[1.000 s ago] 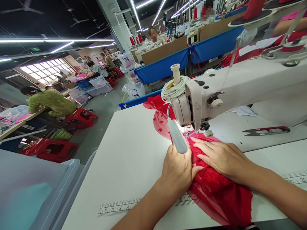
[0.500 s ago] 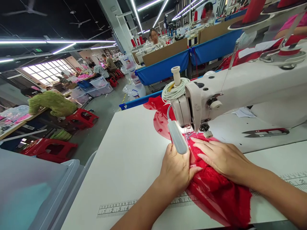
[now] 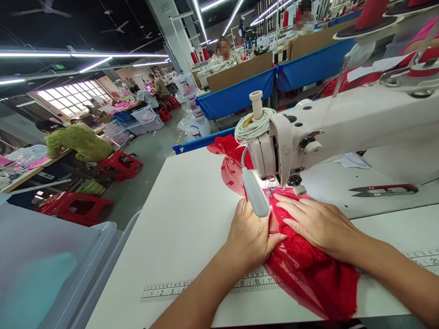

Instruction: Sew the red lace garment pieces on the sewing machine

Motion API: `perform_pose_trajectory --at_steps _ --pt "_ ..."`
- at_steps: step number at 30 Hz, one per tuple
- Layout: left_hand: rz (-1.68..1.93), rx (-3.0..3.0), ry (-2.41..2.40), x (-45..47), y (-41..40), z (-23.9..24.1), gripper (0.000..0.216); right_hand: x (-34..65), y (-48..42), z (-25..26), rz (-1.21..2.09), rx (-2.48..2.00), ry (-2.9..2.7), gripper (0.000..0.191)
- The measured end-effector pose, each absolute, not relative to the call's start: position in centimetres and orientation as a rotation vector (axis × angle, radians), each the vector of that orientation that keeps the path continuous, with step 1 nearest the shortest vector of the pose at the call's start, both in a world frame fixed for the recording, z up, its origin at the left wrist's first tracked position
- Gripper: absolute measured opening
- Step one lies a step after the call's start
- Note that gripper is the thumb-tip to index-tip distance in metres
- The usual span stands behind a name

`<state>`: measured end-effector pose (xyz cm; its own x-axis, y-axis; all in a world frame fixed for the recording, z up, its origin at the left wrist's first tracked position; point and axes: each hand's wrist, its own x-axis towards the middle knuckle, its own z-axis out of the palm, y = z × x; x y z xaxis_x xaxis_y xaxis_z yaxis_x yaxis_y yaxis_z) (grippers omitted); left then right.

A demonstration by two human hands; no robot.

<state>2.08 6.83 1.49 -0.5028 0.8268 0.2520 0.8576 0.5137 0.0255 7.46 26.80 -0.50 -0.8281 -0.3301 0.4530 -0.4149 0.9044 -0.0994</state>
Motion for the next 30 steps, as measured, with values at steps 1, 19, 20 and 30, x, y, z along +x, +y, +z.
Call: perform_pose_trajectory --at_steps 1,19,20,30 --pt "-0.223 -1.439 -2.531 2.1 6.8 1.5 0.062 7.4 26.8 -0.5 0.258 0.545 -2.631 0.041" --pt "-0.155 -1.589 -2.458 2.5 6.6 2.8 0.065 8.1 27.9 -0.8 0.256 0.738 -2.557 0.040" --pt "-0.149 -1.590 -2.465 2.5 6.6 2.8 0.064 8.1 27.9 -0.7 0.243 0.731 -2.559 0.040" --pt "-0.141 -1.577 -2.443 2.5 6.6 2.6 0.071 8.3 27.8 -1.2 0.234 0.679 -2.567 0.038"
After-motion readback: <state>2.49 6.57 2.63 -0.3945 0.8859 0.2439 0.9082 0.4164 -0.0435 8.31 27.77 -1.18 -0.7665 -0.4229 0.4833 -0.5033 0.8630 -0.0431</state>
